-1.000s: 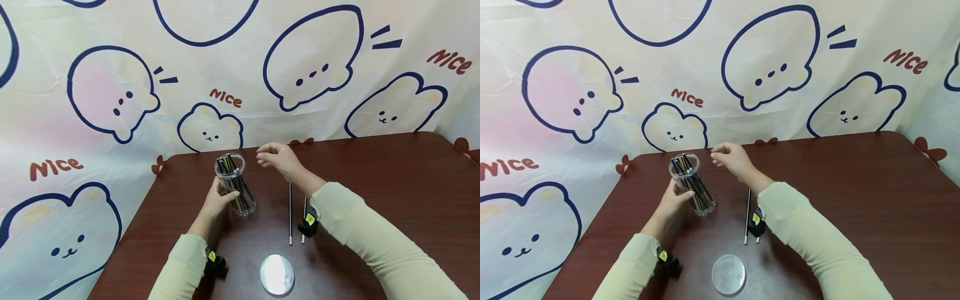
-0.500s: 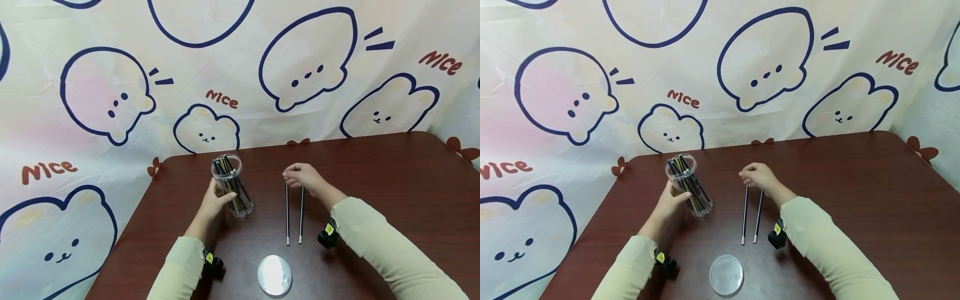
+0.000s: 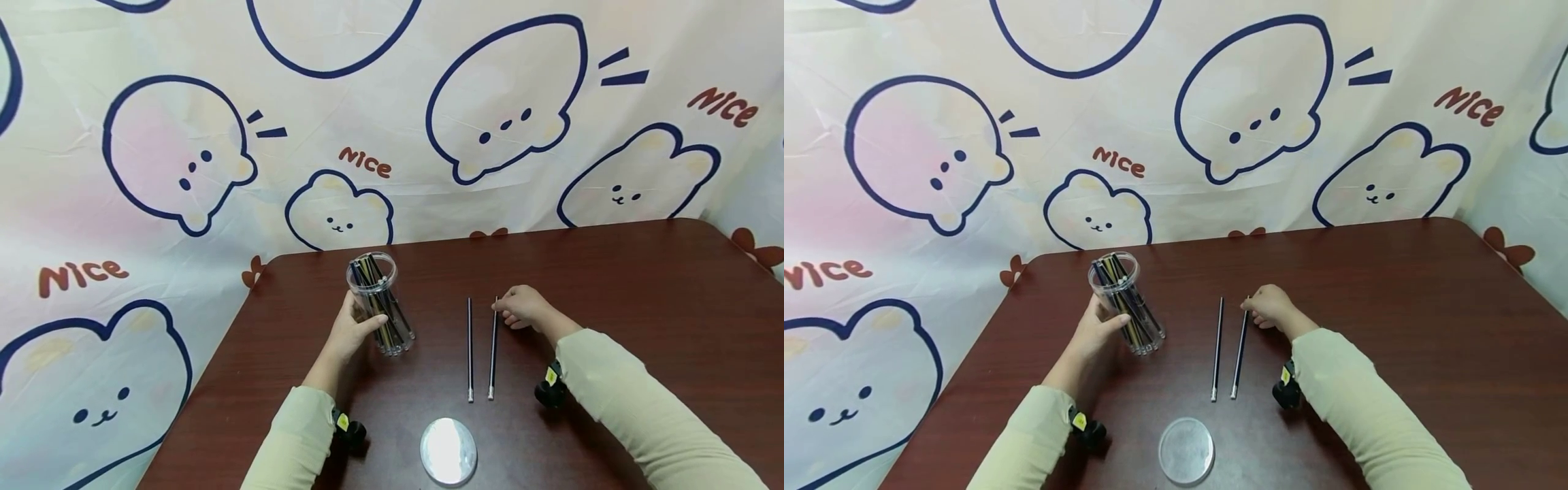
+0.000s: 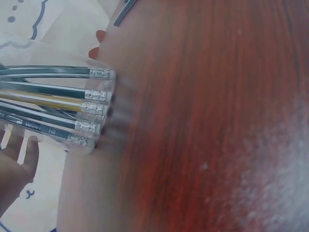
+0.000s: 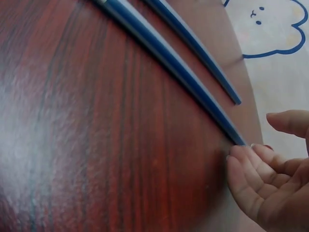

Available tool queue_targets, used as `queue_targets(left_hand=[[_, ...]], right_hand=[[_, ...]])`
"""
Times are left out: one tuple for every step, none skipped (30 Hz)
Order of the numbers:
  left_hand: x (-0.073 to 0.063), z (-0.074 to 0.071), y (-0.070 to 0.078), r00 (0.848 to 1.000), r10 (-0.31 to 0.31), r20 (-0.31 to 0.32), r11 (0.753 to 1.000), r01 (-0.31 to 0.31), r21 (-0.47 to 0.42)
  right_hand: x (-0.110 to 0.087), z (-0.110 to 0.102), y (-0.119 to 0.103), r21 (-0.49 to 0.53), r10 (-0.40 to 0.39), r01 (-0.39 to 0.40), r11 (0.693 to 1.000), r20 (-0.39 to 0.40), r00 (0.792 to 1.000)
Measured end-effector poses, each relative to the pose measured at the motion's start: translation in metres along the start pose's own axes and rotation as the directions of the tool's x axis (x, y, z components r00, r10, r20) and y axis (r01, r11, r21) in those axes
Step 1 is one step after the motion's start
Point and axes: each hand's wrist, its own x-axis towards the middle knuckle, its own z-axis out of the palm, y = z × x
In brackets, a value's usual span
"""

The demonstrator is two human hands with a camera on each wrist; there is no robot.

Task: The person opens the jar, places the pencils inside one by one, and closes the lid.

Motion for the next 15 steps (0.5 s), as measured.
queue_targets(left_hand=[[-0.0009,0.0012,0.0040,1.000,-0.005,0.001,1.000,0.005,0.002],[-0.0008,0.0013,0.0046,1.000,-0.007,0.003,1.000,0.007,0.003],[-0.0007,0.0011,0.0051,1.000,-0.007,0.003,1.000,0.007,0.005],[-0.0007,0.0009,0.0057,1.000,-0.008,0.004,1.000,0.008,0.004],[-0.0008,0.0009,0.0062,1.000,-0.008,0.003,1.000,0.008,0.001],[-0.0009,0.0007,0.0065,1.000,-0.009,0.005,1.000,0.009,-0.002],[-0.0012,0.0003,0.0068,1.000,-0.011,0.008,1.000,0.012,-0.009],[0.0000,-0.0011,0.0035,1.000,0.000,0.018,1.000,0.001,-0.022],[0.0002,-0.0014,0.0036,1.000,0.005,0.022,1.000,-0.005,-0.031],[0.0003,-0.0016,0.0038,1.000,0.010,0.028,0.999,-0.009,-0.043],[0.0003,-0.0018,0.0041,0.999,0.012,0.034,0.999,-0.011,-0.052],[0.0005,-0.0020,0.0042,0.999,0.012,0.040,0.998,-0.010,-0.057],[0.0007,-0.0022,0.0044,0.999,0.011,0.047,0.998,-0.009,-0.063],[0.0009,-0.0022,0.0045,0.998,0.008,0.054,0.998,-0.005,-0.070],[0.0010,-0.0022,0.0048,0.998,0.000,0.058,0.997,0.004,-0.074]], right_hand=[[0.0002,0.0000,0.0011,0.000,0.008,-0.008,1.000,-0.009,1.000],[0.0012,0.0003,0.0025,-0.001,0.012,-0.012,1.000,-0.018,1.000],[0.0020,0.0007,0.0034,0.002,0.017,-0.017,1.000,-0.024,1.000],[0.0027,0.0014,0.0037,0.004,0.018,-0.018,1.000,-0.029,0.999],[0.0032,0.0021,0.0035,0.004,0.019,-0.019,1.000,-0.034,0.999],[0.0038,0.0029,0.0033,0.001,0.016,-0.016,1.000,-0.037,0.999],[0.0046,0.0037,0.0030,-0.006,0.010,-0.010,1.000,-0.037,0.999],[0.0054,0.0045,0.0027,-0.022,0.002,-0.003,1.000,-0.036,0.999],[0.0056,0.0052,0.0019,-0.041,-0.006,0.005,0.999,-0.036,0.999],[0.0056,0.0058,0.0009,-0.063,-0.013,0.011,0.998,-0.038,0.999],[0.0059,0.0065,0.0003,-0.086,-0.019,0.015,0.996,-0.041,0.999],[0.0062,0.0069,0.0000,-0.107,-0.021,0.017,0.994,-0.043,0.999],[0.0062,0.0072,-0.0003,-0.125,-0.021,0.015,0.992,-0.045,0.999],[0.0060,0.0074,-0.0007,-0.149,-0.019,0.012,0.989,-0.050,0.999],[0.0059,0.0078,-0.0007,-0.168,-0.013,0.004,0.986,-0.053,0.998]])
